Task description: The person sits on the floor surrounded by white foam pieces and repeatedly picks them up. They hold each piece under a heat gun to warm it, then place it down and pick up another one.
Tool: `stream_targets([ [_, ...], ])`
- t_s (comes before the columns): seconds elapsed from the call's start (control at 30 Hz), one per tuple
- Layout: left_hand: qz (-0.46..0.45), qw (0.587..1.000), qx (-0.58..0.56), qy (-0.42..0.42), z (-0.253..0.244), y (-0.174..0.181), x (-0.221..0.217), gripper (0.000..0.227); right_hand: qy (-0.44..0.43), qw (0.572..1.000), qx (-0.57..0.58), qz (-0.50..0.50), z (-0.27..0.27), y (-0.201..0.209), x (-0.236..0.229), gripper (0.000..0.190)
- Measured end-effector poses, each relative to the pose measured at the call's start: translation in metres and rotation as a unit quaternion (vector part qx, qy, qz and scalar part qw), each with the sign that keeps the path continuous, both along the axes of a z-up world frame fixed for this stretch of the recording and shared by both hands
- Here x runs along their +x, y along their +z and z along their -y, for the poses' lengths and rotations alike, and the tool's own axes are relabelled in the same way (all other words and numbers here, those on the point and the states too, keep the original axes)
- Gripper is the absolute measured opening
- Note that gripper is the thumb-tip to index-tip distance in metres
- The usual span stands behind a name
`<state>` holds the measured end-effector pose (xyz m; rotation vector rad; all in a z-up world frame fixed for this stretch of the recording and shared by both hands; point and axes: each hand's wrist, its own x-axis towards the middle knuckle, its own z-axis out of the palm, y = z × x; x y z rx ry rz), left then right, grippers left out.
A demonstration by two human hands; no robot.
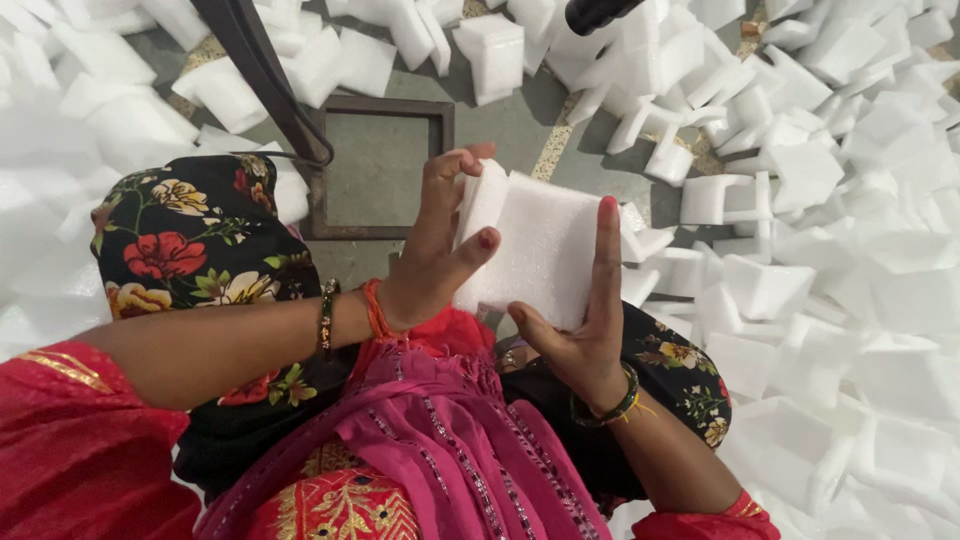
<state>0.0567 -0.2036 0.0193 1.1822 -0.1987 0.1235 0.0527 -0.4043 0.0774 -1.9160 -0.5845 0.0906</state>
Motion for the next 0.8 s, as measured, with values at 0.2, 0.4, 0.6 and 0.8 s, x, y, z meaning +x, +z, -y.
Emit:
stream_targets([
  [0.2, 0.017, 1.000, 0.007, 0.008, 0.000, 0.002, 0.000, 0.068, -0.016, 1.000, -0.004, 0.001, 0.004, -0.002, -0.001, 0.119],
  [0.4, 0.012, 1.000, 0.007, 0.006, 0.001, 0.004, 0.002, 0.065, -0.022, 0.999, -0.024, 0.025, 0.009, -0.006, -0.004, 0.121],
  [0.6, 0.020, 0.999, 0.036, 0.013, 0.004, 0.000, 0.004, 0.063, -0.025, 0.999, 0.012, -0.018, 0.009, -0.007, -0.008, 0.122],
  [0.8, 0.053, 0.981, 0.184, 0.032, 0.008, -0.003, 0.004, 0.056, -0.036, 0.997, 0.033, -0.051, 0.011, -0.021, -0.011, 0.121],
])
